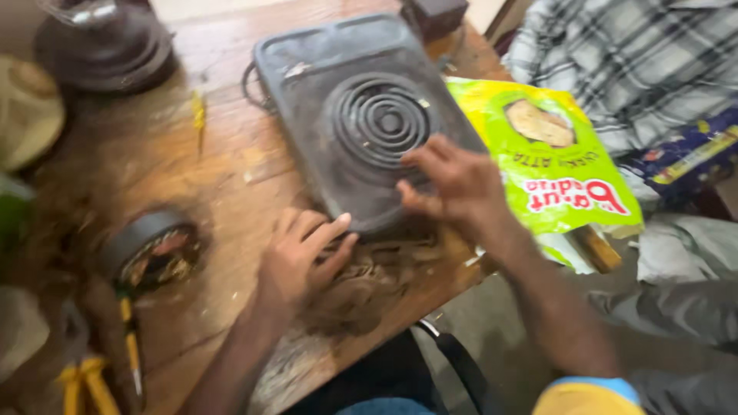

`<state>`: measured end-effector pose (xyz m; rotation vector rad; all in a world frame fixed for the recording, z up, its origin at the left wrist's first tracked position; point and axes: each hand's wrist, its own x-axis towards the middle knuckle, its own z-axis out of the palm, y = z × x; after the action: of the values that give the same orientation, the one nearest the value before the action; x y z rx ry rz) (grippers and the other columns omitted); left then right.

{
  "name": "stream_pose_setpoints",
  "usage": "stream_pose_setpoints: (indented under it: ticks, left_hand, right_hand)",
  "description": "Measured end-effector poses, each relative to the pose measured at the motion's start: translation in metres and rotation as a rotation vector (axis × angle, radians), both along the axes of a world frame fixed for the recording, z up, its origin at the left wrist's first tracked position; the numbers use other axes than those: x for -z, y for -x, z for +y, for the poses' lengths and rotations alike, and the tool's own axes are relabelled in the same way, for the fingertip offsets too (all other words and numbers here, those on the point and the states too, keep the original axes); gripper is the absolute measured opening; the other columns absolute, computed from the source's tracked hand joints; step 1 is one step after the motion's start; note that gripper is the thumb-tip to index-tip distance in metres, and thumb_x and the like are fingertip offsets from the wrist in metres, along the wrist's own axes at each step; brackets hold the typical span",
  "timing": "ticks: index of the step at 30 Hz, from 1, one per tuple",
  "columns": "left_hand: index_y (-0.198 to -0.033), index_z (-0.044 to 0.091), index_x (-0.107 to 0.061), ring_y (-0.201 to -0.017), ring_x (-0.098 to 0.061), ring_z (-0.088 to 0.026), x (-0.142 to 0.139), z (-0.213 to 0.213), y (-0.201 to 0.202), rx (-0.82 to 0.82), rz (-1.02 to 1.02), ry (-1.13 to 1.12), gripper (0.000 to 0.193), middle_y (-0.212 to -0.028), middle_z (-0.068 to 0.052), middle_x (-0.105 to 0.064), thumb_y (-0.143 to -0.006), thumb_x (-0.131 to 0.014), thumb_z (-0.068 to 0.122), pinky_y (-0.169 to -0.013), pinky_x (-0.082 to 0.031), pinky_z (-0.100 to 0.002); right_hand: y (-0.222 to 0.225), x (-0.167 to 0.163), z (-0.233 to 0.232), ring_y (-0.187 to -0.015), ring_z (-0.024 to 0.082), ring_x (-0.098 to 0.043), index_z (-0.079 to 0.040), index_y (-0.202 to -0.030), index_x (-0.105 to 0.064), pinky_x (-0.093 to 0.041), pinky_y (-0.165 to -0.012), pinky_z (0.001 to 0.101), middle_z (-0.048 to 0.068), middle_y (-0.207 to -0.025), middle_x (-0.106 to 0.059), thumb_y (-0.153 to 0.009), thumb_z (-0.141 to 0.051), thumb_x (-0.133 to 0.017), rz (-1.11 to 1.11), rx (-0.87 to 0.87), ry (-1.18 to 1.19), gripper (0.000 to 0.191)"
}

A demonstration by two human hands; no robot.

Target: The person works on a copper-wound motor armature at a wooden workbench, holding it steady while probing and adjusting the windings with a screwdriver and pliers. They then set the armature aside, wipe the workbench with a cloth, and reposition an electric hot plate on the table.

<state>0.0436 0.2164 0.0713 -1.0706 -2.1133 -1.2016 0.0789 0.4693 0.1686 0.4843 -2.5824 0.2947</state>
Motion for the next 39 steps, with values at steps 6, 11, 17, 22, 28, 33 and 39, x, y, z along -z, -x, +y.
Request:
stream_pose_setpoints:
  ticks: [6, 11, 17, 22, 28, 33, 39]
  left_hand:
    - [-0.111, 0.007, -0.076, -0.089, -0.059, -0.029, -0.001, 0.006, 0.002, 0.023, -0.056, 0.036, 0.031, -0.093, -0.009, -0.065, -0.083, -0.085, 0.017, -0.078, -0.051, -0.041]
    - [-0.112, 0.007, -0.075, -0.090, -0.060, -0.029, 0.002, 0.011, 0.002, 0.014, -0.059, 0.029, 0.032, -0.095, -0.008, -0.066, -0.083, -0.086, 0.016, -0.078, -0.052, -0.040]
    - [-0.112, 0.007, -0.073, -0.094, -0.059, -0.030, -0.018, 0.022, -0.003, -0.012, -0.018, 0.050, 0.034, -0.098, -0.010, -0.064, -0.082, -0.084, 0.018, -0.079, -0.053, -0.041]
    - [-0.115, 0.006, -0.071, -0.104, -0.055, -0.033, -0.043, 0.054, 0.004, -0.072, -0.027, 0.083, 0.031, -0.108, -0.013, -0.058, -0.088, -0.080, 0.019, -0.087, -0.051, -0.043]
    - [-0.104, 0.011, -0.070, -0.111, -0.050, -0.027, -0.067, 0.108, 0.061, 0.057, 0.285, 0.402, 0.033, -0.112, -0.010, -0.054, -0.079, -0.083, 0.029, -0.090, -0.046, -0.043]
    - [-0.104, 0.015, -0.072, -0.115, -0.053, -0.024, -0.076, 0.134, 0.071, -0.021, 0.526, 0.706, 0.039, -0.115, -0.007, -0.059, -0.070, -0.081, 0.032, -0.080, -0.048, -0.040]
    - [-0.105, 0.017, -0.073, -0.114, -0.056, -0.021, -0.089, 0.147, 0.071, 0.029, 0.480, 0.921, 0.029, -0.112, -0.002, -0.064, -0.081, -0.079, 0.032, -0.081, -0.052, -0.040]
  right_hand:
    - [-0.055, 0.047, -0.038, -0.075, 0.024, -0.071, -0.010, -0.109, -0.072, -0.058, -0.068, 0.0358, 0.006, -0.093, -0.067, -0.085, -0.022, -0.080, -0.075, 0.054, 0.393, 0.028]
    - [-0.074, 0.085, -0.052, -0.086, 0.033, -0.066, -0.008, -0.100, -0.070, -0.055, -0.073, 0.0425, 0.011, -0.095, -0.066, -0.082, -0.020, -0.079, -0.227, -0.045, 0.268, 0.024]
    - [-0.084, 0.096, -0.039, -0.085, 0.036, -0.066, -0.006, -0.095, -0.067, -0.053, -0.070, 0.0446, 0.013, -0.092, -0.064, -0.084, -0.013, -0.075, -0.389, 0.023, 0.444, 0.016]
    - [-0.089, 0.097, -0.038, -0.082, 0.034, -0.069, -0.007, -0.097, -0.064, -0.056, -0.069, 0.0424, 0.012, -0.093, -0.065, -0.084, -0.008, -0.070, -0.379, 0.053, 0.586, 0.015]
    - [-0.088, 0.102, -0.035, -0.086, 0.035, -0.068, -0.009, -0.097, -0.064, -0.055, -0.071, 0.0438, 0.012, -0.094, -0.065, -0.083, -0.008, -0.070, -0.331, 0.034, 0.579, 0.015]
    - [-0.088, 0.109, -0.029, -0.084, 0.034, -0.067, -0.011, -0.094, -0.064, -0.054, -0.070, 0.0445, 0.012, -0.093, -0.065, -0.082, -0.011, -0.071, -0.382, 0.100, 0.570, 0.014]
    - [-0.089, 0.112, -0.026, -0.086, 0.033, -0.068, -0.011, -0.095, -0.063, -0.055, -0.073, 0.0434, 0.010, -0.094, -0.066, -0.083, -0.011, -0.069, -0.386, 0.106, 0.600, 0.013]
